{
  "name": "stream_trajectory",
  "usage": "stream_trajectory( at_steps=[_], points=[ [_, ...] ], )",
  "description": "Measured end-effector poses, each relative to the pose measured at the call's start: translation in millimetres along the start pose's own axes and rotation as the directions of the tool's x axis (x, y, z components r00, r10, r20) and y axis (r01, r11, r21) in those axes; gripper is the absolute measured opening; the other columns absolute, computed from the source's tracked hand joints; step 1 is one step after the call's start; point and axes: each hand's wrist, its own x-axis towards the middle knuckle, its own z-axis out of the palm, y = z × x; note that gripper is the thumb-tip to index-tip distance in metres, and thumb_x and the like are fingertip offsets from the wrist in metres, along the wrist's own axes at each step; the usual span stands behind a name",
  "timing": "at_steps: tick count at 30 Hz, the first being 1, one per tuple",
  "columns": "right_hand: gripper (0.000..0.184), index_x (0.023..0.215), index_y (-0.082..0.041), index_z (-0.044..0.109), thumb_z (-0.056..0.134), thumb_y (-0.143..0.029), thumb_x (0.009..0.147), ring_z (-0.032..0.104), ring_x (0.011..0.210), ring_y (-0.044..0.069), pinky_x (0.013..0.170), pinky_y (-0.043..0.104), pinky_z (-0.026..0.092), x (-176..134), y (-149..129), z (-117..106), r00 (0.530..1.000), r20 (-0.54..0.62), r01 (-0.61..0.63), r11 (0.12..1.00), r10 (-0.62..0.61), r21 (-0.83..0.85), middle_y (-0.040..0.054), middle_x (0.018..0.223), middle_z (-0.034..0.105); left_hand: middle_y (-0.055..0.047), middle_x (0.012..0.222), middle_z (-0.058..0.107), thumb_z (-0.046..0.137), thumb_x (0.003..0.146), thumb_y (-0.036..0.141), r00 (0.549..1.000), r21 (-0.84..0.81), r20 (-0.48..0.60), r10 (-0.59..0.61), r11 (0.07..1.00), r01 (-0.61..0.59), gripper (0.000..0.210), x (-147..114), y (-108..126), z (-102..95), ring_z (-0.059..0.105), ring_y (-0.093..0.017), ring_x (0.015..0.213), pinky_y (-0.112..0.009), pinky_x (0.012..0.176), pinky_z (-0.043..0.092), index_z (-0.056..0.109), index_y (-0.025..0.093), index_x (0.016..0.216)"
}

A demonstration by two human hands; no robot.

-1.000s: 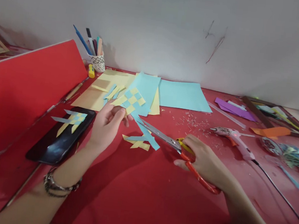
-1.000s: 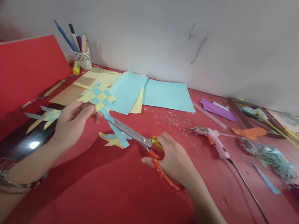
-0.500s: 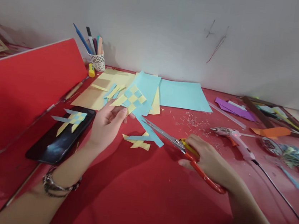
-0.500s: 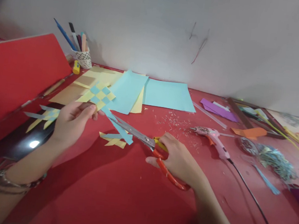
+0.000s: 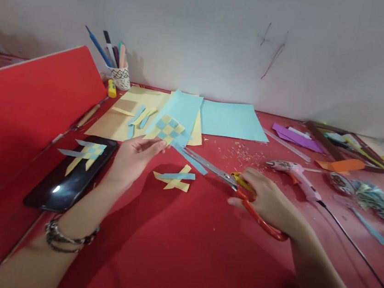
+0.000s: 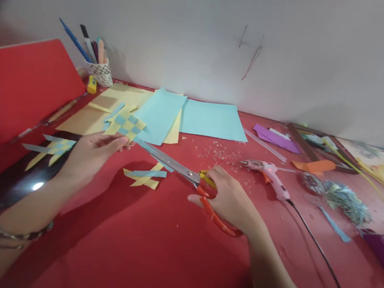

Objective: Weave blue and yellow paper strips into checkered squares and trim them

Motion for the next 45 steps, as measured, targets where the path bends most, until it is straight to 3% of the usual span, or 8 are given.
stream_trajectory(
  at_steps=[8,17,25,37,45],
  points=[
    [0.038,0.070,-0.020,0.044,0.056,-0.056,0.072,0.048,0.066,0.015,0.059,0.027,0.036,1.5,0.7,1.0,0.997,0.063,-0.037,0.999,0.037,-0.012,0.0007,0.075,0.048,0.000,0.061,0.067,0.074,0.054,0.020,0.985,-0.104,0.023,-0.170,0.980,0.171,0.007,-0.1,6.4,2.3,0.062,-0.014,0.065,-0.027,0.069,0.052,0.067,0.023,0.054],
    [0.038,0.071,-0.019,0.046,0.057,-0.056,0.071,0.047,0.064,0.014,0.057,0.026,0.034,2.4,0.6,0.8,0.995,0.099,-0.012,1.000,0.010,0.026,0.0005,0.074,0.050,-0.002,0.062,0.067,0.075,0.053,0.026,0.993,-0.041,0.080,-0.086,0.995,0.089,0.008,0.3,3.9,1.8,0.063,-0.016,0.064,-0.029,0.062,0.053,0.068,0.024,0.056],
    [0.041,0.062,-0.020,0.039,0.054,-0.057,0.071,0.038,0.055,0.010,0.051,0.024,0.027,1.3,0.2,-0.1,0.995,0.104,0.006,1.000,-0.009,0.022,-0.0022,0.063,0.046,-0.002,0.061,0.067,0.075,0.053,0.029,0.994,-0.063,0.102,-0.036,0.997,0.043,0.010,-0.6,2.5,1.8,0.063,-0.017,0.065,-0.029,0.062,0.053,0.067,0.024,0.056],
    [0.039,0.061,-0.020,0.036,0.054,-0.053,0.073,0.036,0.054,0.011,0.051,0.024,0.027,-1.0,-3.8,-5.1,0.989,0.149,0.010,1.000,-0.010,-0.003,-0.0037,0.060,0.041,-0.001,0.061,0.067,0.075,0.052,0.030,0.995,-0.070,0.092,-0.031,0.997,0.037,0.011,-0.4,-0.8,0.7,0.061,-0.016,0.063,-0.028,0.059,0.051,0.067,0.024,0.057],
    [0.041,0.061,-0.020,0.036,0.053,-0.054,0.074,0.035,0.054,0.010,0.051,0.024,0.026,-0.6,0.0,-2.9,0.987,0.158,0.028,1.000,-0.026,-0.008,-0.0040,0.059,0.040,0.000,0.061,0.065,0.072,0.054,0.022,0.991,-0.079,0.059,-0.119,0.989,0.123,0.005,-0.9,2.7,2.7,0.061,-0.013,0.064,-0.025,0.063,0.051,0.067,0.023,0.055]
  ],
)
